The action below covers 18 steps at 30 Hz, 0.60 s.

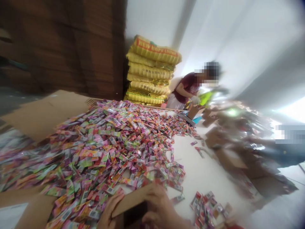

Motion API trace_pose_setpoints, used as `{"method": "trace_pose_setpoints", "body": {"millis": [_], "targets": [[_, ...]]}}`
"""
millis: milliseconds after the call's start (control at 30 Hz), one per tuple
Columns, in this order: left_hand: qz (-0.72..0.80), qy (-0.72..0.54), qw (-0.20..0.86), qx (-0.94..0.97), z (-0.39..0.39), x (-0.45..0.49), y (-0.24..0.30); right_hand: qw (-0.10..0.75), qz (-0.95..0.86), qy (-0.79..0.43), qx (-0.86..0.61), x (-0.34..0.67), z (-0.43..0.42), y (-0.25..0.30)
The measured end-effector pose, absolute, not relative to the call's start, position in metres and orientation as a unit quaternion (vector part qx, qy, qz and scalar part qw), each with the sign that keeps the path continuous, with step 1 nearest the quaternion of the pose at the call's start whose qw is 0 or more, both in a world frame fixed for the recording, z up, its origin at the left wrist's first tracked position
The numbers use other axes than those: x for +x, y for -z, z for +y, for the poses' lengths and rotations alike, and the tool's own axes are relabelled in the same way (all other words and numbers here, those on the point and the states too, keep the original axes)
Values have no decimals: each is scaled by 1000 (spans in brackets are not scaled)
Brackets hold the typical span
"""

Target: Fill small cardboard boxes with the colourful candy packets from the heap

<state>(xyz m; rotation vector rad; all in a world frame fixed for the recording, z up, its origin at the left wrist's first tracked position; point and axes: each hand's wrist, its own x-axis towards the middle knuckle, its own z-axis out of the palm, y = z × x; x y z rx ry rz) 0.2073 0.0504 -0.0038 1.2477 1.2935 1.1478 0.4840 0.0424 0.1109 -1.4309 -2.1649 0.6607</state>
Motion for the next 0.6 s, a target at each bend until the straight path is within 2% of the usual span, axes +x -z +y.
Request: {"method": "trace_pose_setpoints", "body": {"millis": [133,267,367,500,600], "targets": [[474,-283,495,671,58,180,-29,280,-734,-177,-593,467,40,-70],[530,-151,309,775,56,217,-62,291,-744,-88,-595,452,38,-33],[534,-85,226,811,54,266,-65,275,-758,-45,-590,441,42,-18],[543,-82,204,810,62,266,-61,288,-766,-120,-562,468,68,-42],[636,-170,281,699,69,226,-60,360,-660,-166,-639,545,86,-69]]}}
